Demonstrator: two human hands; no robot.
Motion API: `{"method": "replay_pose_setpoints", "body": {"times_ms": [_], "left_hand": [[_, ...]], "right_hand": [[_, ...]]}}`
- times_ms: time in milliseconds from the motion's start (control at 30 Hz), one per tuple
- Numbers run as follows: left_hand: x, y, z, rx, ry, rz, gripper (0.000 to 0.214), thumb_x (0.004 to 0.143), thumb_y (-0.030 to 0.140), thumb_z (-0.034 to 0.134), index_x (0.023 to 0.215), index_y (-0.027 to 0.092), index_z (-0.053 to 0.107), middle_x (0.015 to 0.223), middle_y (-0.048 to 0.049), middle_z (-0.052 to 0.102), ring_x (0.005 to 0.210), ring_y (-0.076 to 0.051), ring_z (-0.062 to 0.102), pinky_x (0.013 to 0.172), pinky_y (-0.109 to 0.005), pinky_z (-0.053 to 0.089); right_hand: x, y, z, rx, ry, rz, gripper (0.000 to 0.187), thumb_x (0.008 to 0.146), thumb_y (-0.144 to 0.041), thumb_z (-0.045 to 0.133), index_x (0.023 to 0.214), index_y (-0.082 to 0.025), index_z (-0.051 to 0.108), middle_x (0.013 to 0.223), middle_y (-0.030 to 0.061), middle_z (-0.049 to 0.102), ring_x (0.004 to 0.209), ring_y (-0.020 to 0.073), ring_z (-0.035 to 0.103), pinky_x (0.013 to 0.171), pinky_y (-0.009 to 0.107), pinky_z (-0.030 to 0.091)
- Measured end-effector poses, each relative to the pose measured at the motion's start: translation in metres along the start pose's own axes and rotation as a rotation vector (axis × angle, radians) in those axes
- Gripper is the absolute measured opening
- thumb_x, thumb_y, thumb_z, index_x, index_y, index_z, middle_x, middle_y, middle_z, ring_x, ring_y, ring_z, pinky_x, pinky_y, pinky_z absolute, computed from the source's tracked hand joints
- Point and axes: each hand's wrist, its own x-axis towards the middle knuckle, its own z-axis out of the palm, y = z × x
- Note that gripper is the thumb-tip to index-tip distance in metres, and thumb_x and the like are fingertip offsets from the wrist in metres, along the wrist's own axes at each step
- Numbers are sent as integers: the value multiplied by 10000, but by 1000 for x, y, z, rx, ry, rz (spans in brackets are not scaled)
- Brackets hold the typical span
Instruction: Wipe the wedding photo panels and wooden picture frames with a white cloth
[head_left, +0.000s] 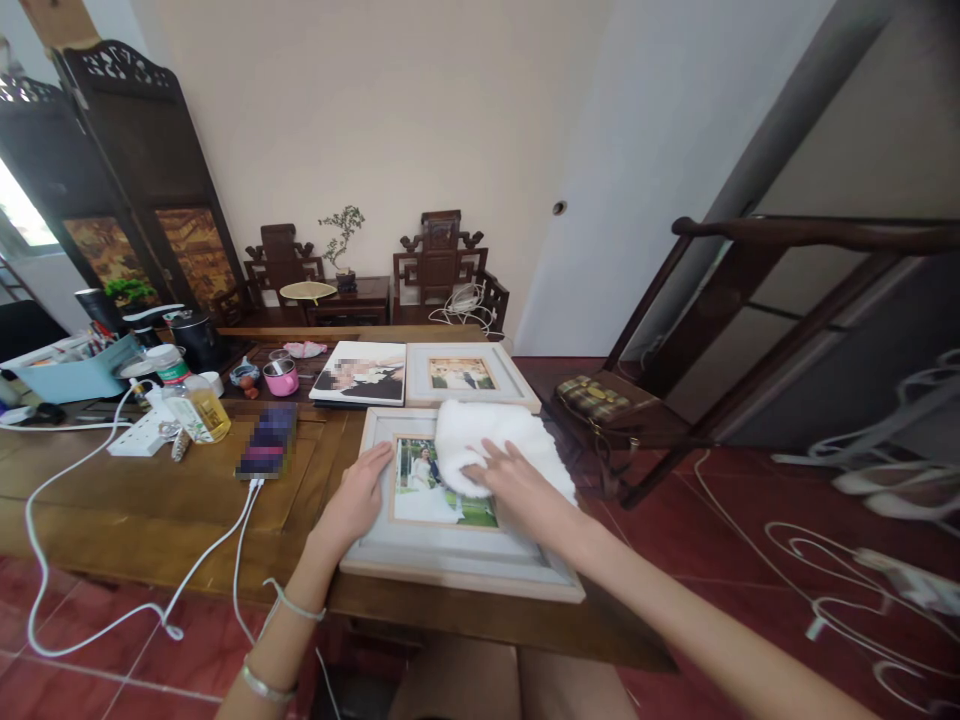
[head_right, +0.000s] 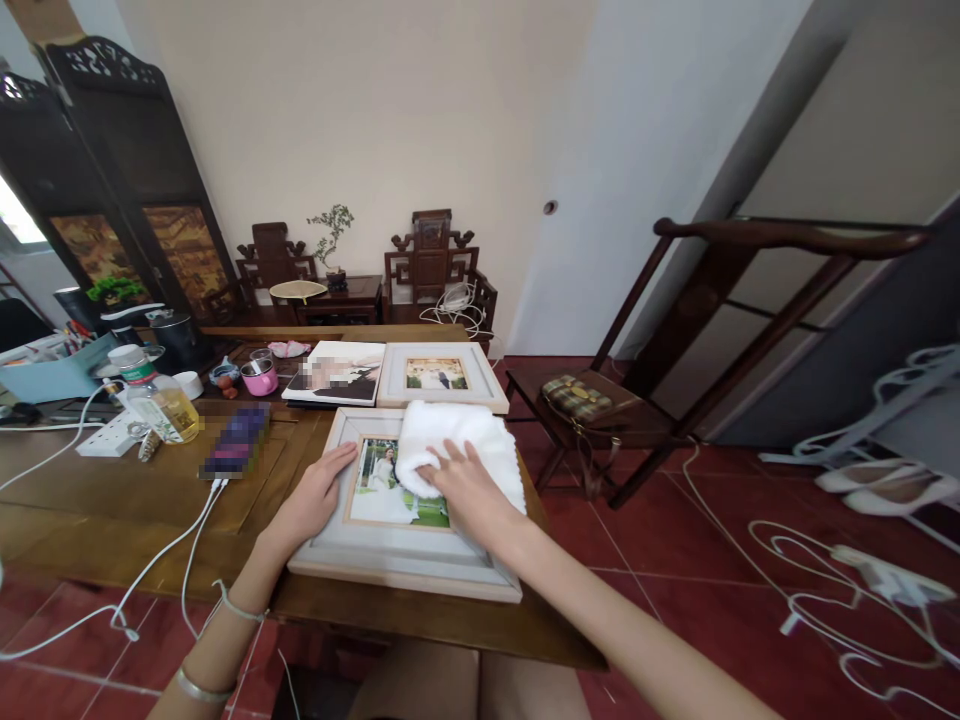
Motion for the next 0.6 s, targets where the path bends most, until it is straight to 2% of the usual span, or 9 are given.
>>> {"method": "replay_pose_setpoints", "body": {"times_ms": [133,200,267,333,400,500,600], "left_hand": [[1,4,-2,28,-23,-11,539,773,-7,325,1267,136,485,1361,-107,456,1287,-192,387,1097,-427,297],[1,5,-3,45,-29,-16,532,784,-1,318,1272,136,478,1367,-107,449,1290,-191,383,1096,-432,296],[1,5,-3,52,-33,-18,528,790,3,314,1273,142,476,1370,-102,446,1292,-186,379,1097,-428,293],[1,5,-3,52,-40,-18,527,792,3,311,1273,143,476,1370,-100,446,1294,-181,375,1098,-425,290],[2,5,-3,53,-50,-15,532,788,-1,307,1272,142,476,1370,-101,446,1296,-181,373,1096,-429,292],[1,5,-3,49,-54,-5,543,782,-10,306,1273,151,478,1371,-98,447,1295,-181,374,1094,-431,297],[0,5,-4,51,-62,3,550,777,-16,306,1274,146,477,1370,-101,448,1294,-183,376,1094,-430,300]], "right_hand": [[-39,-24,-30,143,-167,-62,635,604,102,369,1141,-159,586,1142,154,588,1131,278,478,951,427,355],[-55,-34,-43,220,-211,-101,651,602,106,350,1142,-170,585,1163,149,578,1103,259,510,949,409,372],[-64,-41,-47,263,-211,-120,652,603,98,354,1153,-170,580,1218,150,550,1142,265,490,970,425,364],[-64,-44,-39,268,-173,-100,658,603,90,369,1168,-175,575,1284,145,508,1221,280,421,1006,457,327],[-55,-38,-21,241,-97,-69,669,600,81,391,1188,-185,567,1351,134,450,1286,290,334,1038,488,277],[-30,-15,9,135,45,-12,673,587,83,416,1183,-186,575,1397,135,395,1320,299,268,1054,505,232],[3,16,25,13,178,72,669,602,84,417,1194,-188,567,1405,135,384,1316,307,272,1043,520,226]]}}
